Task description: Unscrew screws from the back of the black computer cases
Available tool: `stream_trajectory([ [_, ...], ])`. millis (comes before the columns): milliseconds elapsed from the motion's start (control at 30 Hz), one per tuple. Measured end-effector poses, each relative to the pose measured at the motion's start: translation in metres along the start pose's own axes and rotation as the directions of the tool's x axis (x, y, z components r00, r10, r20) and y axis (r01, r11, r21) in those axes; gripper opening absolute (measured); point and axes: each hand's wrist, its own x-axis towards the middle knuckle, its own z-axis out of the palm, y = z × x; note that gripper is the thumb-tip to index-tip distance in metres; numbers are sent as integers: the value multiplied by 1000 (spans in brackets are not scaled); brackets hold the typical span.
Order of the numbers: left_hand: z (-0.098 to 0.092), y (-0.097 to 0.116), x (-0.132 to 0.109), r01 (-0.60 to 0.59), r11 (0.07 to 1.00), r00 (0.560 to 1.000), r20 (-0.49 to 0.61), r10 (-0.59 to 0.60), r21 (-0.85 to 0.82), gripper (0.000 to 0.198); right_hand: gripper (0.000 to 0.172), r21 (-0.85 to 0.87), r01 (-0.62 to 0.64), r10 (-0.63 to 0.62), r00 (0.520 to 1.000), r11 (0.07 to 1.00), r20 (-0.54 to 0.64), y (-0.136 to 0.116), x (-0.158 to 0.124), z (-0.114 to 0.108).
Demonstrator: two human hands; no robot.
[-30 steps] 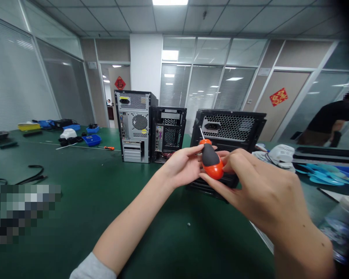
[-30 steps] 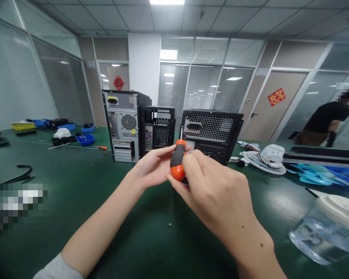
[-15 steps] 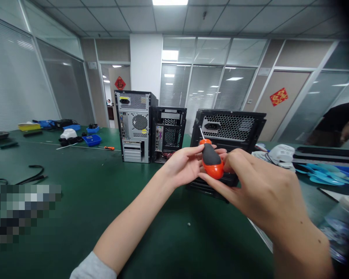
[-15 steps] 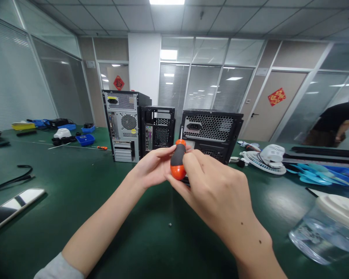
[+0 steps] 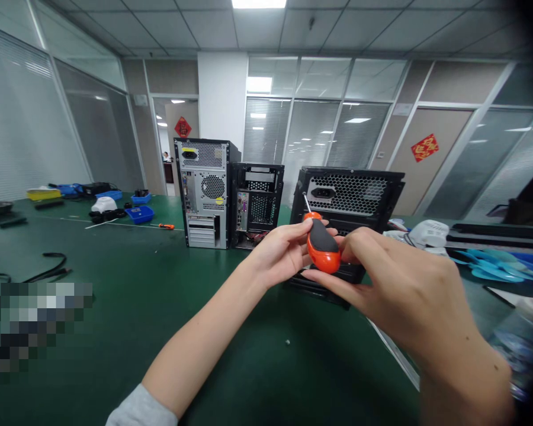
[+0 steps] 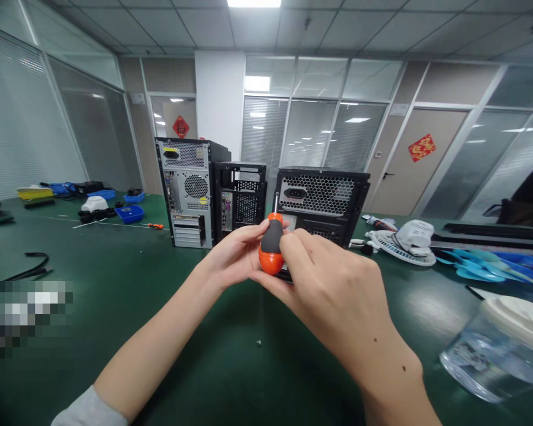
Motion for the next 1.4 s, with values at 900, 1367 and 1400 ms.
stream_trajectory([
  [900, 3, 7, 5, 2, 999, 999, -53, 1, 44, 23, 38, 245, 111, -130, 989, 963, 66, 1, 0, -9],
  [1367, 2, 3, 7, -9, 998, 1000, -25, 11, 56, 18, 35, 212, 121, -151, 979, 970, 134, 1, -1, -12],
  [1400, 2, 3, 8, -13, 999, 1000, -24, 14, 52, 18, 34, 208, 117, -147, 980, 971, 133, 1, -1, -13],
])
